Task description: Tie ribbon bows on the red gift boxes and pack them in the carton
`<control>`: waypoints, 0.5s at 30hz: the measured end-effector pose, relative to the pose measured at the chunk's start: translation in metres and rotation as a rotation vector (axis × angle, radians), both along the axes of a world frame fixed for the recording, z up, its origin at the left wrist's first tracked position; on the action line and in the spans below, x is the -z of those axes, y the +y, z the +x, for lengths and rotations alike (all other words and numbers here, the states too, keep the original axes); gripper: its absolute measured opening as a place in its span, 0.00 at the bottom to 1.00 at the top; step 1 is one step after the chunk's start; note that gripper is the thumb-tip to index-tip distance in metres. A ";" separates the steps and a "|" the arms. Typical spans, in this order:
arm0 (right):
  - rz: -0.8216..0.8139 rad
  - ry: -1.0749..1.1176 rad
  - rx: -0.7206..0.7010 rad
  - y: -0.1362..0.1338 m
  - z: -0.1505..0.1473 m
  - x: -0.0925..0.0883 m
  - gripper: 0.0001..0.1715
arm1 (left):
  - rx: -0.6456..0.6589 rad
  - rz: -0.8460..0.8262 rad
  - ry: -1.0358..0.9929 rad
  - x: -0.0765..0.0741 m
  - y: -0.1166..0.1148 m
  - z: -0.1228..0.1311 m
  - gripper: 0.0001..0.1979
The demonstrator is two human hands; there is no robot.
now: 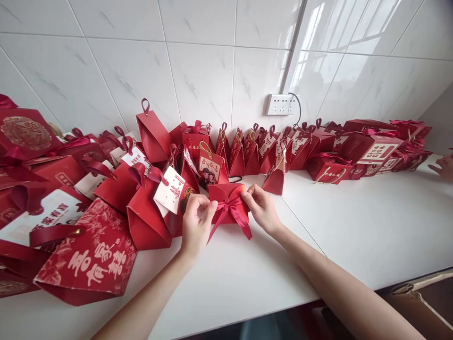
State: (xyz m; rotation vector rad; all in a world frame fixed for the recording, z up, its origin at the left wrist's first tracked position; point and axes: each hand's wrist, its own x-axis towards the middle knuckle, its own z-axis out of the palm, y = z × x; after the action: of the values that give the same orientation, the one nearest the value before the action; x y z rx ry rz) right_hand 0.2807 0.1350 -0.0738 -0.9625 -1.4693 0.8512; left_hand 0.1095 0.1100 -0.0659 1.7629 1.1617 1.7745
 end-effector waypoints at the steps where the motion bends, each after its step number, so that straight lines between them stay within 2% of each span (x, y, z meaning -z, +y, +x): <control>1: -0.011 0.015 -0.001 0.000 0.000 0.000 0.24 | 0.012 -0.012 -0.020 0.000 0.000 0.000 0.13; 5: -0.038 0.081 -0.002 0.000 0.000 -0.002 0.24 | 0.087 -0.075 -0.116 0.000 -0.003 0.000 0.11; 8: -0.040 0.107 0.005 0.000 0.001 -0.003 0.24 | 0.154 -0.104 -0.157 0.001 -0.004 0.000 0.14; 12: -0.040 0.102 0.007 0.000 0.001 -0.004 0.24 | 0.145 -0.128 -0.124 0.001 -0.002 -0.002 0.09; 15: -0.026 0.080 0.034 0.001 0.002 -0.004 0.24 | 0.195 -0.074 -0.060 0.002 0.000 -0.004 0.06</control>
State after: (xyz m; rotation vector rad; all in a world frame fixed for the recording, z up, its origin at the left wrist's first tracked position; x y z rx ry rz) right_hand 0.2828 0.1355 -0.0703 -0.9597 -1.3724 0.8764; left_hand 0.1053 0.1096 -0.0678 1.7048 0.9819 1.6379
